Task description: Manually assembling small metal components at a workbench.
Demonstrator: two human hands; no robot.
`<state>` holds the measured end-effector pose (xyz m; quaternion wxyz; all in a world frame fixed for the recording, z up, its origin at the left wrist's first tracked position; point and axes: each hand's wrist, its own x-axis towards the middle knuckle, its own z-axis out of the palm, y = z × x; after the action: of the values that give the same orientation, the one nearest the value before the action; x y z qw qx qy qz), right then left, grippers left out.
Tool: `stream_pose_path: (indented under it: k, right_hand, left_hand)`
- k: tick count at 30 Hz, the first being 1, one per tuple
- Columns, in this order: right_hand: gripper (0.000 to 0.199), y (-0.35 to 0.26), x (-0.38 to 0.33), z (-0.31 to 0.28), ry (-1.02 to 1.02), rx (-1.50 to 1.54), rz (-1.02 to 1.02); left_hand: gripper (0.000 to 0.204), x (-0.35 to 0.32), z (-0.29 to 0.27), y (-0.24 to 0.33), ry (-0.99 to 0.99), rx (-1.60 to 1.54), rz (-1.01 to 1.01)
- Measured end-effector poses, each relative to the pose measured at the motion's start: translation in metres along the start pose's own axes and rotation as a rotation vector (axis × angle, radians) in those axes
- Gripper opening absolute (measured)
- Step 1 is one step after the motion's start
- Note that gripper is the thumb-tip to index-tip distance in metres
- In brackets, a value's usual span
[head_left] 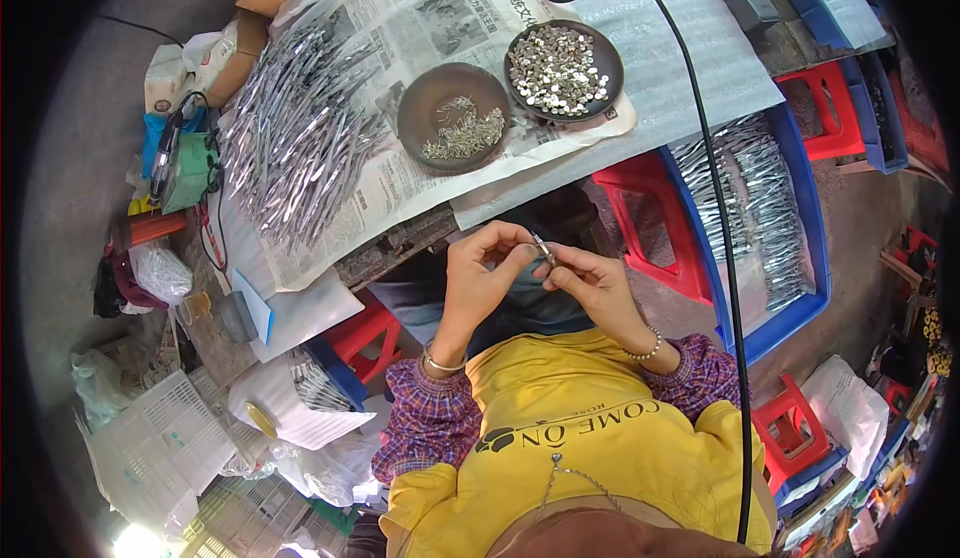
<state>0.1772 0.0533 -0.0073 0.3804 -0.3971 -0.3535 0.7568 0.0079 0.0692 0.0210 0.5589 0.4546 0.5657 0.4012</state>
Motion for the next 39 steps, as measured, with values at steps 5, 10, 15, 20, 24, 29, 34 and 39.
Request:
stream_pose_path:
  k: [5,10,15,20,24,29,34,39]
  right_hand:
    - [0.033,-0.001,0.001,0.001,0.009,-0.039,-0.018]
    - [0.033,-0.002,0.001,0.001,0.015,-0.085,-0.047]
    - [0.033,0.001,-0.001,0.002,0.03,-0.087,-0.049]
    - [0.033,-0.001,-0.001,0.003,0.027,-0.069,-0.024]
    - [0.033,-0.002,-0.001,0.003,0.031,-0.057,0.011]
    - [0.03,0.0,0.0,0.003,0.047,-0.122,-0.054]
    - [0.028,-0.009,0.0,0.003,0.099,-0.402,-0.203]
    - [0.029,-0.011,-0.001,0.006,0.095,-0.403,-0.205]
  left_hand:
    - [0.007,-0.002,-0.001,-0.001,0.003,-0.007,-0.01]
    - [0.007,-0.003,-0.001,-0.002,0.012,-0.033,-0.011]
    - [0.006,-0.003,-0.001,-0.004,0.031,-0.052,0.005]
    - [0.005,-0.003,-0.002,-0.007,0.035,-0.057,0.009]
    - [0.005,-0.002,-0.002,-0.009,0.04,-0.072,0.005]
    - [0.004,-0.004,0.001,-0.006,0.056,-0.049,-0.008]
    - [0.004,-0.005,0.001,-0.01,0.064,0.029,-0.003]
    - [0.004,-0.004,0.003,-0.01,0.077,-0.089,0.0]
